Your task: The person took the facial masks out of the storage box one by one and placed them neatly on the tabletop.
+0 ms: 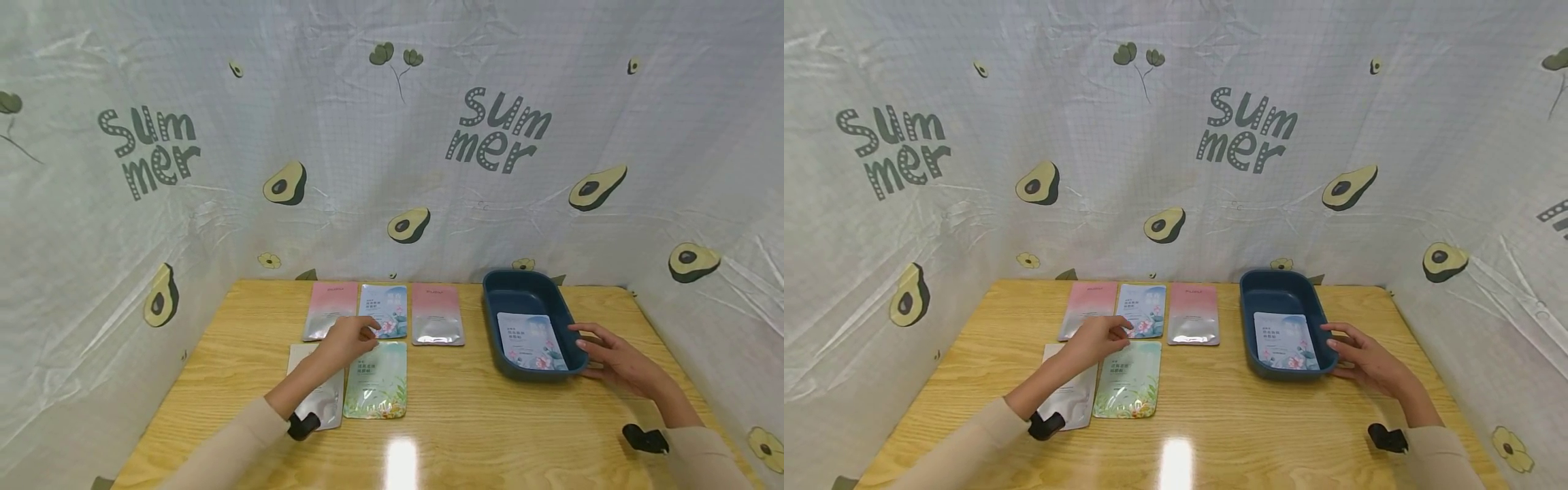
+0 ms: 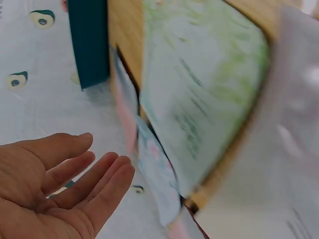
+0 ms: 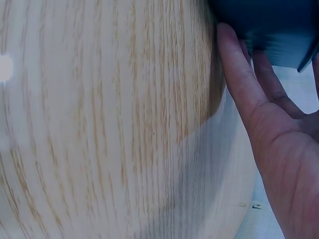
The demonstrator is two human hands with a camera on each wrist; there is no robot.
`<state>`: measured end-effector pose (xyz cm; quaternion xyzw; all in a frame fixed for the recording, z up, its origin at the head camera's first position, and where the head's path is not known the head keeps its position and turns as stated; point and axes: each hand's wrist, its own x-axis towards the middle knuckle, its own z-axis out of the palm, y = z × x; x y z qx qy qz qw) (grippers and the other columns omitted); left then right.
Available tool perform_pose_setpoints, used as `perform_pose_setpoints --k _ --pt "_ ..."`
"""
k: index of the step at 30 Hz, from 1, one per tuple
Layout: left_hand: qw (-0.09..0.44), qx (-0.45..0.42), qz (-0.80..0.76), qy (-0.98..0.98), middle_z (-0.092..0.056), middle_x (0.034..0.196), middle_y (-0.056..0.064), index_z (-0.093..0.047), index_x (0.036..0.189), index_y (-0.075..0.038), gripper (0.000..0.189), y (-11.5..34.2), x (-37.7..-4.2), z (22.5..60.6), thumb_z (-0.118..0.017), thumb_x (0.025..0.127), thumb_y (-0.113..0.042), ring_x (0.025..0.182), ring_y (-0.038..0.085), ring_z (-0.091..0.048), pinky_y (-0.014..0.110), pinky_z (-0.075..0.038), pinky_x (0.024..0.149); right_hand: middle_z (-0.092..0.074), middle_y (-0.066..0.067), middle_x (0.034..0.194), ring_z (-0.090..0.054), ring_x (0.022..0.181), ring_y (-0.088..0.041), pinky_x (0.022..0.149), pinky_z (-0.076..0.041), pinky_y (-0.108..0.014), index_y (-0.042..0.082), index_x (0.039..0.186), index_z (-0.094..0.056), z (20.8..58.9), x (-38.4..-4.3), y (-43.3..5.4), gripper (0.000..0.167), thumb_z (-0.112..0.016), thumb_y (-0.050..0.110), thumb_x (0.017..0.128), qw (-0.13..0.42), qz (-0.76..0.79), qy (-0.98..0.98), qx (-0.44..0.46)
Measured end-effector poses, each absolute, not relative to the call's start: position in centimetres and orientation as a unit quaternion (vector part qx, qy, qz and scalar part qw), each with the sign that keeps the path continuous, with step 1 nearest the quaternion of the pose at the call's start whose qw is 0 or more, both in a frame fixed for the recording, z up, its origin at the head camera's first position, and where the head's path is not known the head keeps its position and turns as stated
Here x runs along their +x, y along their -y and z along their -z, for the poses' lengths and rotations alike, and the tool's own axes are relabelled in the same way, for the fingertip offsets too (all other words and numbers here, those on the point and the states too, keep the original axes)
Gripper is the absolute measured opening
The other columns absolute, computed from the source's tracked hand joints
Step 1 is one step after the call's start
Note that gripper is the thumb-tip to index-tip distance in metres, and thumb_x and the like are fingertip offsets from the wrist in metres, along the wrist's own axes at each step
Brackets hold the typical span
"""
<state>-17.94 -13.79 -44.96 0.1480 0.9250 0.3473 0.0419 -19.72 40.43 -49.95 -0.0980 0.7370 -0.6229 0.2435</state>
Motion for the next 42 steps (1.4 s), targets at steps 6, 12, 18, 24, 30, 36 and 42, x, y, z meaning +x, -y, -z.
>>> perform_pose_setpoints --k 6,12,18,24,30,36,42 --pt "0.041 0.228 -0.363 -0.902 -0.071 0.115 0.020 -0.069 0.122 0.000 0.028 10.5 -18.7 44.1 -0.070 0.095 -0.005 0.106 0.033 -0.070 0.042 -0.059 0.089 -0.011 -0.025 0.154 -0.062 0.116 -0.014 0.095 -0.057 -0.039 0.012 0.157 -0.026 49.8 -19.7 -40.3 0.048 -0.042 0.021 0.112 0.243 0.622 -0.738 -0.095" --pt "0.049 0.265 -0.364 -0.892 -0.070 0.122 0.016 -0.068 0.124 -0.004 0.028 6.4 -19.7 43.2 -0.070 0.096 -0.007 0.112 0.031 -0.068 0.041 -0.057 0.094 -0.018 -0.022 0.150 -0.063 0.116 -0.017 0.095 -0.057 -0.040 0.013 0.156 -0.028 49.8 -19.7 -40.2 0.047 -0.043 0.021 0.112 0.242 0.624 -0.738 -0.089" --pt "0.037 0.296 -0.361 -0.884 -0.070 0.125 0.009 -0.068 0.127 -0.006 0.030 2.2 -21.1 43.0 -0.070 0.097 -0.010 0.115 0.025 -0.067 0.032 -0.055 0.098 -0.031 -0.016 0.143 -0.064 0.116 -0.019 0.096 -0.057 -0.040 0.012 0.156 -0.028 49.8 -19.6 -40.5 0.048 -0.043 0.021 0.112 0.241 0.620 -0.741 -0.092" --pt "0.041 0.301 -0.354 -0.884 -0.070 0.127 0.005 -0.068 0.129 -0.008 0.032 -1.7 -22.3 42.7 -0.069 0.098 -0.012 0.117 0.020 -0.066 0.025 -0.053 0.097 -0.024 -0.026 0.148 -0.062 0.117 -0.021 0.096 -0.057 -0.040 0.011 0.156 -0.027 49.9 -19.6 -40.5 0.048 -0.042 0.021 0.112 0.240 0.617 -0.742 -0.105" --pt "0.060 0.275 -0.370 -0.885 -0.070 0.126 -0.001 -0.068 0.128 -0.012 0.030 -5.7 -23.1 42.3 -0.070 0.099 -0.017 0.113 0.013 -0.065 0.018 -0.052 0.093 -0.023 -0.031 0.148 -0.063 0.117 -0.024 0.096 -0.057 -0.040 0.011 0.156 -0.027 50.0 -19.5 -40.2 0.047 -0.042 0.021 0.112 0.239 0.618 -0.742 -0.102" --pt "0.050 0.272 -0.384 -0.881 -0.071 0.122 -0.001 -0.070 0.127 -0.011 0.031 -8.9 -23.8 42.2 -0.073 0.096 -0.016 0.110 0.014 -0.067 0.014 -0.052 0.086 -0.025 -0.028 0.150 -0.062 0.118 -0.025 0.097 -0.057 -0.040 0.011 0.156 -0.026 50.0 -19.6 -40.1 0.049 -0.043 0.022 0.112 0.241 0.619 -0.741 -0.094" --pt "0.038 0.248 -0.400 -0.882 -0.073 0.118 -0.002 -0.072 0.125 -0.014 0.033 -11.1 -24.6 42.4 -0.078 0.093 -0.020 0.107 0.011 -0.067 0.014 -0.053 0.084 -0.032 -0.021 0.146 -0.063 0.119 -0.024 0.097 -0.056 -0.041 0.011 0.156 -0.027 49.8 -19.7 -40.5 0.048 -0.043 0.021 0.112 0.246 0.626 -0.733 -0.102"
